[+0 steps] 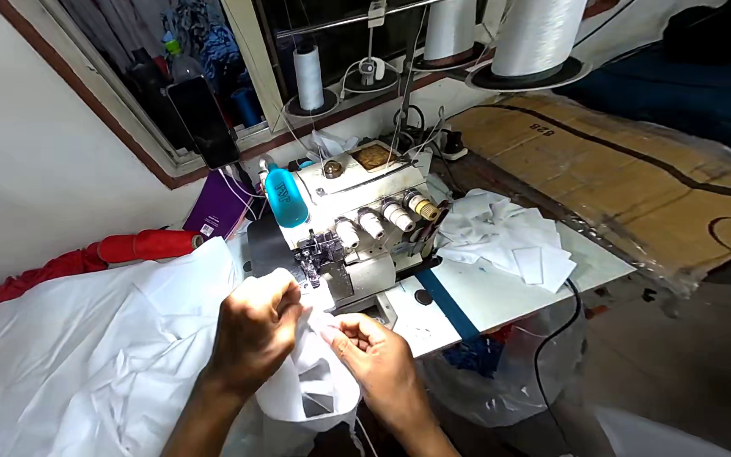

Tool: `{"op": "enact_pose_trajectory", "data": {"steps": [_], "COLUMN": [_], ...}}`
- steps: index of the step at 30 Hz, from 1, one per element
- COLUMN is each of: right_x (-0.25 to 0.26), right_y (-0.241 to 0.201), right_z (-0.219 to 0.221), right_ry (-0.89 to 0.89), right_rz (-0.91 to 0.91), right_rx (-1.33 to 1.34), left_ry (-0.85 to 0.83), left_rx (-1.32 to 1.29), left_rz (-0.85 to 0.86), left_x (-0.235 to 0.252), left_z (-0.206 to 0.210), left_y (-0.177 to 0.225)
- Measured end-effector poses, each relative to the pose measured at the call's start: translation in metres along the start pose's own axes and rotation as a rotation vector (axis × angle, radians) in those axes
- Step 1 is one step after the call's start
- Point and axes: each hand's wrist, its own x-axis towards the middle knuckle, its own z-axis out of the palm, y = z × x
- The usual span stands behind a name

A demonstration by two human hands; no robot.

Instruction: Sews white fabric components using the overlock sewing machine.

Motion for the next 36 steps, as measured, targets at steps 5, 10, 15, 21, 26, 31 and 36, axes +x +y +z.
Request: {"op": "enact_pose_trajectory", "data": {"steps": [5,10,15,21,26,31,36], "right_x": [0.006,0.004,0.018,0.029,0.031,0.033,0.033], "right_y": [0.025,0.025,0.017,0.018,0.017,0.014,0.018], "right_z": [0.002,0.007,0.022,0.026,0.028,0.030,0.031], "right_ry": [-0.027,0.039,0.178,0.215,0.219,0.233,0.235], "right_rz": [0.183,0.184,0.111,0.095,0.122,0.151,0.117], "right_rx": [-0.002,0.133,0.182,0.188,0.194,0.172,0.166], "left_ry": [0.069,0.088,-0.006,-0.026,-0.036,-0.010,0.109], "left_rx": [-0.025,0.000,0.044,-0.004,-0.011,-0.075,0.171], "left_rz": [-0.301,-0.426,-0.554,-0.629,-0.582,-0.580,-0.297], "left_x": [-0.011,-0.005,0.030,0.042,0.045,0.048,0.021], "left_z": [0.051,0.061,0.067,0.069,0.069,0.071,0.059], "left_y": [-0.015,-0.017,-0.025,-0.029,-0.035,-0.042,-0.028]}}
